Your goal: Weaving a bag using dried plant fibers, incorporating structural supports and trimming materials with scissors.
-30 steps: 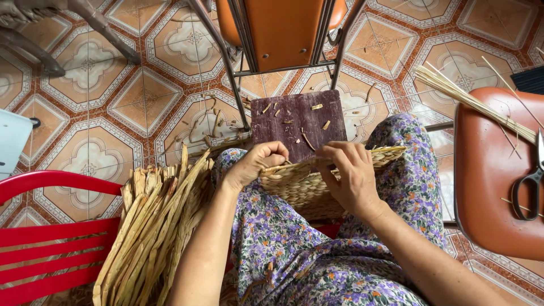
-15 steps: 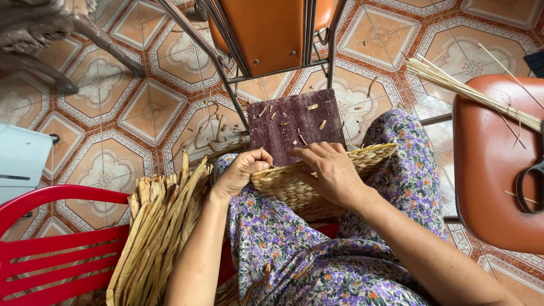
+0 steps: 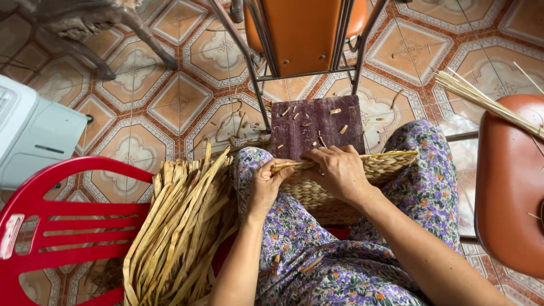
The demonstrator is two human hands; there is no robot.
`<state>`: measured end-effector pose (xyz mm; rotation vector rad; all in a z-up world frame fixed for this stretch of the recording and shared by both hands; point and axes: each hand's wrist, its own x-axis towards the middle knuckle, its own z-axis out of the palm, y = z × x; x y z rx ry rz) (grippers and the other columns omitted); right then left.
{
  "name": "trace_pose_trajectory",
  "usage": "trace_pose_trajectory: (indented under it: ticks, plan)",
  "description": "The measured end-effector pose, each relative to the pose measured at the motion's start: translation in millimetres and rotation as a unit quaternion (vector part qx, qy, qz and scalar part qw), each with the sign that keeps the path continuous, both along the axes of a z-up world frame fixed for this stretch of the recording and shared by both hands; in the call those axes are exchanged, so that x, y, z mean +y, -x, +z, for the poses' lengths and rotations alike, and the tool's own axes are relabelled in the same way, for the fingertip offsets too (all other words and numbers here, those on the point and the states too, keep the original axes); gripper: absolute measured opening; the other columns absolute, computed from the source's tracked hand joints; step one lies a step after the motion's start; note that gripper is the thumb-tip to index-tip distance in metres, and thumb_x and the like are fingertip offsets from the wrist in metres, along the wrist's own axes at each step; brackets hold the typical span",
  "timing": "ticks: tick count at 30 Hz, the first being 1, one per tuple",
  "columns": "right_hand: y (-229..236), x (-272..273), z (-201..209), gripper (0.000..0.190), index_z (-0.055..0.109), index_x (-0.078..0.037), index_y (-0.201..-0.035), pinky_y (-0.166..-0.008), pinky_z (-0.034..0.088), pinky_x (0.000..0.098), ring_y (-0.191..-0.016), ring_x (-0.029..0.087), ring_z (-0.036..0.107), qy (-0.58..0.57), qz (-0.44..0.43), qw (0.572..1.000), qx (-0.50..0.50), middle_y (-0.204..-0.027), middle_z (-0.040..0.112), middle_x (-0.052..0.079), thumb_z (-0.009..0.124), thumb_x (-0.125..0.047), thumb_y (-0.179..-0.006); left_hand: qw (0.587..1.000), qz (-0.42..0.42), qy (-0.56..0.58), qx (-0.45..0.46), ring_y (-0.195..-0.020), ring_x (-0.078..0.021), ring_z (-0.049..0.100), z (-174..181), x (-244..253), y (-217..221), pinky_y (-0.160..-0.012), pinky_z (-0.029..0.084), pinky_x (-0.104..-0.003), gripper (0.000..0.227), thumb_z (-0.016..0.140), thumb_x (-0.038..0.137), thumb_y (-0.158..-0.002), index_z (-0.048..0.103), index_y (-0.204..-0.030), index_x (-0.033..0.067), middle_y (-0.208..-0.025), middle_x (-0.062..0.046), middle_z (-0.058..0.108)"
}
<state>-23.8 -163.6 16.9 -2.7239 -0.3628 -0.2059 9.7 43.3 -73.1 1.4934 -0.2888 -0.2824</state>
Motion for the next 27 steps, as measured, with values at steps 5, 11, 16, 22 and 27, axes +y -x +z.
trace_pose_trajectory:
  ticks: [5,11,16,22,27]
  plan:
    - [0,-3,-12,0.035,0.078,-0.019,-0.106,-0.077,0.046,0.0405,-0.078,0.020,0.070,-0.010,-0.019,1.000,0.007,-0.090,0.077,0.000,0.079,-0.041,-0.079,0.999,0.027,0.035,0.005,-0.092,-0.0099,0.070,16,-1,6,-0.087,0.056,-0.027,0.021,0.078,0.019,-0.095,0.077,-0.109,0.0035,-0.101,-0.004,0.079]
    - [-2,-4,-5,0.033,0.079,-0.021,-0.104,-0.073,0.048,0.0407,-0.078,0.021,0.072,0.005,-0.024,1.000,0.002,-0.090,0.078,0.000,0.078,-0.044,-0.080,0.999,0.006,0.035,-0.009,-0.109,-0.0063,0.068,13,17,6,-0.101,0.050,-0.022,0.028,0.065,0.026,-0.101,0.073,-0.120,0.0073,-0.115,0.000,0.076]
    - [-2,-13,-32,0.030,0.080,-0.024,-0.105,-0.076,0.050,0.0385,-0.082,0.019,0.072,0.034,-0.017,0.998,-0.043,-0.094,0.078,-0.002,0.076,-0.045,-0.083,0.989,0.081,0.122,0.010,-0.099,-0.0108,0.068,-26,-6,12,-0.093,0.053,-0.026,0.023,0.069,0.022,-0.102,0.074,-0.116,0.0038,-0.107,-0.004,0.076]
    - [-1,-21,-39,0.032,0.078,-0.024,-0.112,-0.075,0.049,0.0350,-0.082,0.016,0.070,0.092,-0.020,0.992,-0.079,-0.096,0.076,-0.003,0.073,-0.047,-0.091,0.992,0.126,0.006,0.022,-0.082,-0.0211,0.062,8,-14,28,-0.073,0.051,-0.034,0.031,0.061,0.026,-0.106,0.070,-0.127,0.0057,-0.104,-0.008,0.076]
    - [7,-19,-31,0.041,0.074,-0.023,-0.127,-0.076,0.044,0.0360,-0.084,0.017,0.066,0.119,-0.002,0.985,-0.122,-0.095,0.071,-0.002,0.071,-0.048,-0.094,0.958,0.204,-0.070,-0.190,-0.113,-0.0215,0.070,7,34,52,-0.095,0.063,-0.037,0.033,0.058,0.020,-0.106,0.058,-0.136,0.0047,-0.129,-0.014,0.067]
